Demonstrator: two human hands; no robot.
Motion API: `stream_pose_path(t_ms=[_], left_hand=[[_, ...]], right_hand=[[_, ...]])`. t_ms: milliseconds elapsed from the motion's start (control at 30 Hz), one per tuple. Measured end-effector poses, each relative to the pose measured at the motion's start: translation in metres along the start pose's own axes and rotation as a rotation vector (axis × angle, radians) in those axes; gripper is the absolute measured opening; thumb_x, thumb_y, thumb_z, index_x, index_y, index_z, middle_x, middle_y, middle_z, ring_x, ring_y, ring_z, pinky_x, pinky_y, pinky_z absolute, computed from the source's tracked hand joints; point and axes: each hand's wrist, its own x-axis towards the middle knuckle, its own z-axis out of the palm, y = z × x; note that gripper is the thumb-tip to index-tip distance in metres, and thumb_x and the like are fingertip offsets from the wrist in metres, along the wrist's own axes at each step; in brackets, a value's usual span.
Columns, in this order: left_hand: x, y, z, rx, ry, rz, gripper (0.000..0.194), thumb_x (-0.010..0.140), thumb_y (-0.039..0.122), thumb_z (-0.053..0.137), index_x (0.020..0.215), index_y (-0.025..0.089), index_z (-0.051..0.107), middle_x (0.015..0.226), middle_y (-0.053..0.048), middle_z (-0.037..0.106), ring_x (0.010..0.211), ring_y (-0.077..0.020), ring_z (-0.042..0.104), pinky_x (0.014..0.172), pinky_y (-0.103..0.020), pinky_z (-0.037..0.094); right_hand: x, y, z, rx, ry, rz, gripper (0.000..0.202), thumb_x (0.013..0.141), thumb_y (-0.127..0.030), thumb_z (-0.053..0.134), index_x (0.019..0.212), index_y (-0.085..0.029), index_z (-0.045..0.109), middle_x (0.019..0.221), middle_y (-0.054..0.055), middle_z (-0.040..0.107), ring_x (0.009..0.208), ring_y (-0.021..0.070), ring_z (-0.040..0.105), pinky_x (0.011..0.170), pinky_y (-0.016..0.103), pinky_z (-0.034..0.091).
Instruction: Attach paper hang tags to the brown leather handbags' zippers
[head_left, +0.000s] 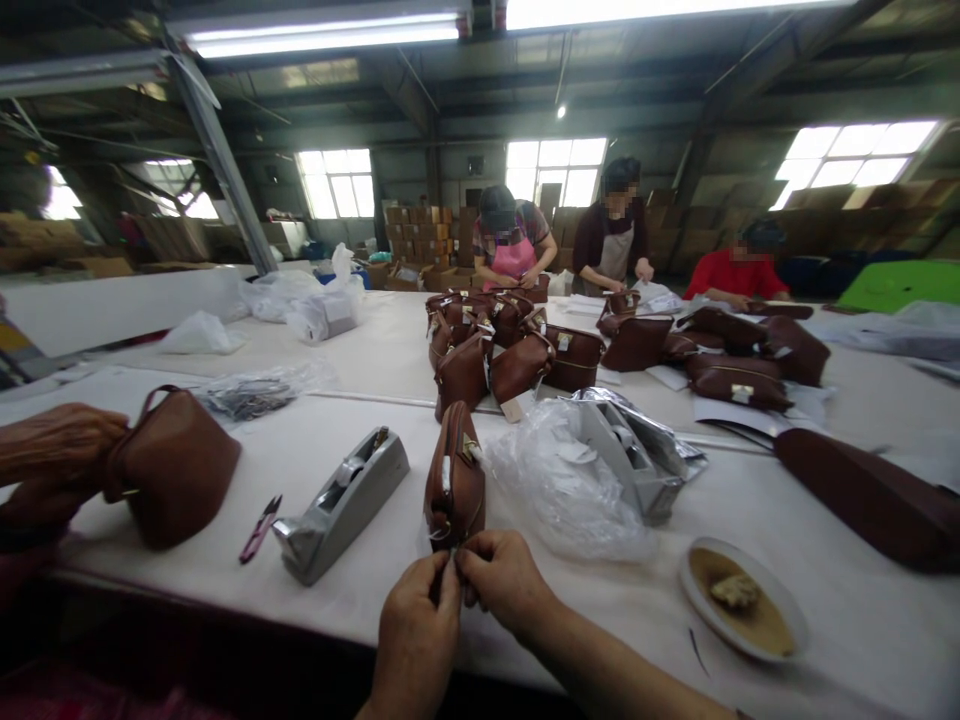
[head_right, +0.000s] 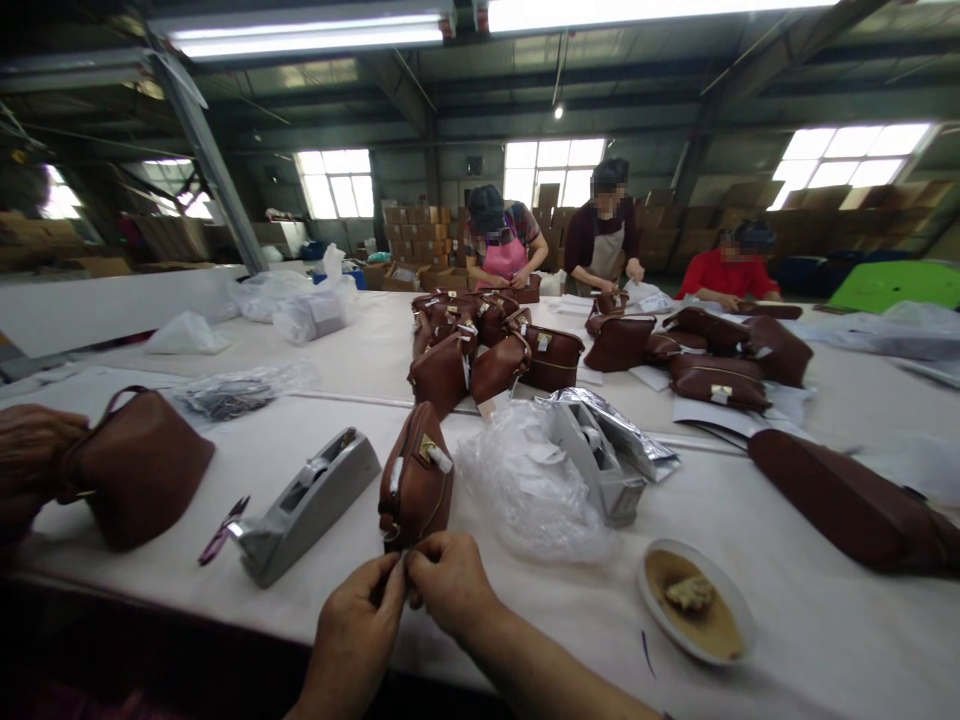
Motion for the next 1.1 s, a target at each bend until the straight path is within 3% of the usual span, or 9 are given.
stream_pose_path(t_ms=[200,300,433,567,733,933,1100], left_hand=[[0.0,-0.002,-0.003,-0.072,-0.089,-0.085,0.033,0.086,0.048,0.053,0.095,0.021,0.07,0.085,-0.007,0.074,0.075,-0.0231,0.066,0.07,-0.03,0.049],[0.001,-0.005,-0.004,-0.059,-0.103,-0.105,0.04,0.085,0.053,0.051,0.095,0.02,0.071,0.074,-0.005,0.071,0.072,-0.0236,0.065,0.071,-0.032,0.049],[0.004,-0.004,-0.004,-0.023,-0.084,-0.107,0.042,0.082,0.053,0.05,0.094,0.018,0.071,0.063,-0.003,0.065,0.068,-0.0238,0.064,0.071,-0.033,0.05],[0.005,-0.001,-0.003,-0.076,-0.083,-0.158,0.043,0.079,0.055,0.053,0.092,0.018,0.07,0.066,-0.004,0.068,0.067,-0.0241,0.066,0.065,-0.032,0.051],[0.006,-0.002,0.0,-0.113,-0.068,-0.231,0.044,0.076,0.059,0.055,0.085,0.018,0.068,0.064,-0.004,0.067,0.06,-0.0234,0.064,0.058,-0.032,0.05],[0.007,0.001,0.0,0.005,-0.03,-0.226,0.046,0.075,0.06,0.052,0.083,0.019,0.069,0.052,-0.002,0.059,0.053,-0.0221,0.057,0.053,-0.031,0.044],[0.007,0.002,-0.002,-0.004,-0.038,-0.242,0.045,0.074,0.059,0.053,0.082,0.018,0.07,0.047,0.0,0.055,0.049,-0.0205,0.053,0.051,-0.03,0.041]], right_hand=[[0.0,-0.003,0.0,0.063,-0.02,0.007,0.021,0.072,-0.017,0.052,0.054,-0.015,0.061,0.039,-0.004,0.052,0.034,0.0062,0.041,0.035,0.017,0.029],[0.003,-0.001,0.0,0.086,-0.052,0.017,0.02,0.071,-0.016,0.052,0.052,-0.015,0.059,0.04,-0.003,0.053,0.034,0.0068,0.043,0.036,0.018,0.03],[0.007,0.006,-0.001,0.04,-0.018,-0.095,0.018,0.068,-0.014,0.053,0.052,-0.014,0.061,0.045,-0.003,0.055,0.04,0.0082,0.047,0.04,0.019,0.034],[0.006,0.011,0.001,-0.053,0.058,-0.193,0.016,0.069,-0.015,0.056,0.059,-0.014,0.068,0.053,-0.001,0.06,0.05,0.0098,0.051,0.046,0.019,0.037],[0.006,0.011,0.003,-0.03,0.098,-0.12,0.013,0.069,-0.017,0.061,0.057,-0.013,0.066,0.054,-0.001,0.059,0.052,0.0105,0.05,0.049,0.021,0.037],[0.007,0.01,-0.001,0.016,0.124,-0.056,0.013,0.067,-0.02,0.067,0.056,-0.013,0.063,0.056,-0.001,0.059,0.056,0.0114,0.052,0.053,0.022,0.039],[0.007,0.016,-0.002,0.15,0.054,-0.031,0.012,0.068,-0.022,0.066,0.062,-0.012,0.068,0.056,-0.001,0.06,0.054,0.0109,0.051,0.054,0.022,0.039]])
